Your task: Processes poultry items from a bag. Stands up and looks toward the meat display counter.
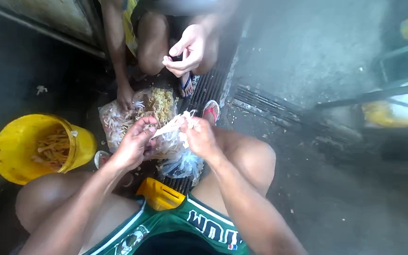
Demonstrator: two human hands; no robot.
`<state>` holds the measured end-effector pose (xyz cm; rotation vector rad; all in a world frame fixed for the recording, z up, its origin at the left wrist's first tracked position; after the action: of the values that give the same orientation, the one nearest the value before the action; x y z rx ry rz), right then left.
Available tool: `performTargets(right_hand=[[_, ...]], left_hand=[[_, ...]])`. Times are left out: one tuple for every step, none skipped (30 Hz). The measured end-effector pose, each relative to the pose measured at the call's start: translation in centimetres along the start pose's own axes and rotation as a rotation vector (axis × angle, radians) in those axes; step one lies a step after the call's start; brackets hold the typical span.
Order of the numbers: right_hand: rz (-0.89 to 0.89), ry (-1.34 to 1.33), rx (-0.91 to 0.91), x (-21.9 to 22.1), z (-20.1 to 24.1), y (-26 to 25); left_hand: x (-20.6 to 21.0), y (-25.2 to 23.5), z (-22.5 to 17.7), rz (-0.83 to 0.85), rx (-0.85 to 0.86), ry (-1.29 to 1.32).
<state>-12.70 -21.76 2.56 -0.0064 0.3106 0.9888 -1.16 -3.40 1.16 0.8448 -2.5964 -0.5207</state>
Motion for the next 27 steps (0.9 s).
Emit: performTargets(right_hand=[[-0.075, -0.048, 0.054, -2.0, -0.5, -0.2], [-0.168, -0.122, 0.105, -4.5, -0.9, -0.5], [-0.271, -0.194, 0.114, -6.5, -0.5, -0.7], [-0.331, -0.248, 0.097, -7.6, 0.3, -0.9], [-0.333, -0.29, 0.072, -7.9, 0.7, -0.9], [-0.295, -0.315, 0.051, -7.6, 0.6, -0.9], [-0.231, -0.32, 0.043, -6.8, 0.2, -0.8], [-0.157, -0.288, 0.038, -5.6, 0.0, -0.7], [-0.068, -0.226, 0.031, -4.3, 0.1, -0.4], [0.026, -0.157, 0.006, -3.0, 0.4, -0.2], [0.103, -0.114, -0.021, -1.9, 0.6, 0.1], [0.149, -0.096, -0.052, -0.9, 0.7, 0.3], [0.171, -0.091, -0.063, -0.2, 0.7, 0.7], [0.178, -0.094, -0.055, 0.3, 0.8, 0.9], [0.183, -0.099, -0.039, 0.5, 0.7, 1.0], [0.202, -0.096, -0.027, 0.6, 0.7, 1.0], [0.246, -0.079, -0.024, 0.7, 0.7, 1.0], [0.31, -0.045, -0.025, 0.9, 0.7, 1.0], [0.36, 0.003, -0.024, 1.3, 0.7, 1.0], [0.382, 0.069, -0.021, 1.8, 0.6, 1.0], [0.391, 0.137, -0.008, 2.3, 0.4, 1.0], [0.408, 0.194, 0.008, 2.7, 0.2, 1.0], [0.439, 0.229, 0.023, 2.9, 0.1, 1.1], [0.48, 0.243, 0.038, 3.2, 0.0, 1.3], [0.52, 0.231, 0.048, 3.6, 0.0, 1.4], [0.55, 0.206, 0.051, 4.0, -0.1, 1.6], [0.564, 0.177, 0.054, 4.5, -0.4, 1.7]], left_hand=[[-1.0, 0.1, 0.0, -0.064, -0.014, -0.016], [-2.3, 0.1, -0.2, -0.143, -0.018, -0.038], [-3.6, 0.3, -0.4, -0.208, -0.001, -0.052], [-4.6, 0.4, -0.7, -0.251, 0.029, -0.071], [-5.1, 0.4, -1.0, -0.269, 0.059, -0.087], [-5.3, 0.2, -1.3, -0.264, 0.077, -0.103], [-5.0, 0.1, -1.5, -0.249, 0.092, -0.12], [-4.4, 0.1, -1.5, -0.224, 0.116, -0.142], [-3.8, 0.2, -1.6, -0.193, 0.146, -0.167], [-3.2, 0.4, -1.8, -0.166, 0.175, -0.196], [-2.7, 0.4, -2.0, -0.149, 0.195, -0.228], [-2.4, 0.4, -2.3, -0.138, 0.202, -0.263], [-2.3, 0.4, -2.4, -0.136, 0.197, -0.3], [-2.2, 0.4, -2.4, -0.142, 0.177, -0.337], [-2.2, 0.3, -2.4, -0.15, 0.144, -0.378], [-2.1, 0.3, -2.3, -0.15, 0.108, -0.418], [-2.0, 0.4, -2.2, -0.142, 0.075, -0.451], [-1.8, 0.4, -2.2, -0.127, 0.042, -0.483], [-1.6, 0.4, -2.3, -0.102, 0.008, -0.512], [-1.4, 0.3, -2.4, -0.067, -0.022, -0.525], [-1.3, 0.0, -2.5, -0.026, -0.042, -0.531], [-1.3, -0.3, -2.6, 0.025, -0.051, -0.533], [-1.4, -0.6, -2.6, 0.058, -0.048, -0.539], [-1.6, -0.8, -2.6, 0.075, -0.034, -0.558], [-1.8, -1.0, -2.6, 0.078, -0.016, -0.59], [-1.9, -1.3, -2.4, 0.061, 0.009, -0.643], [-2.0, -1.6, -2.1, 0.017, 0.036, -0.712]])
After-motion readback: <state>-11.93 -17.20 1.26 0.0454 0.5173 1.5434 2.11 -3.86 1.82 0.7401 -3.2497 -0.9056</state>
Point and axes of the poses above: each hand's wrist, its own y-axis away from the middle knuckle, its own x-axis out of the palm, z = x × y, the point moved 4 cm from there along -y, towards the middle knuckle, and after that the axes turned 10 degrees about -y, right-handed, at the moved point
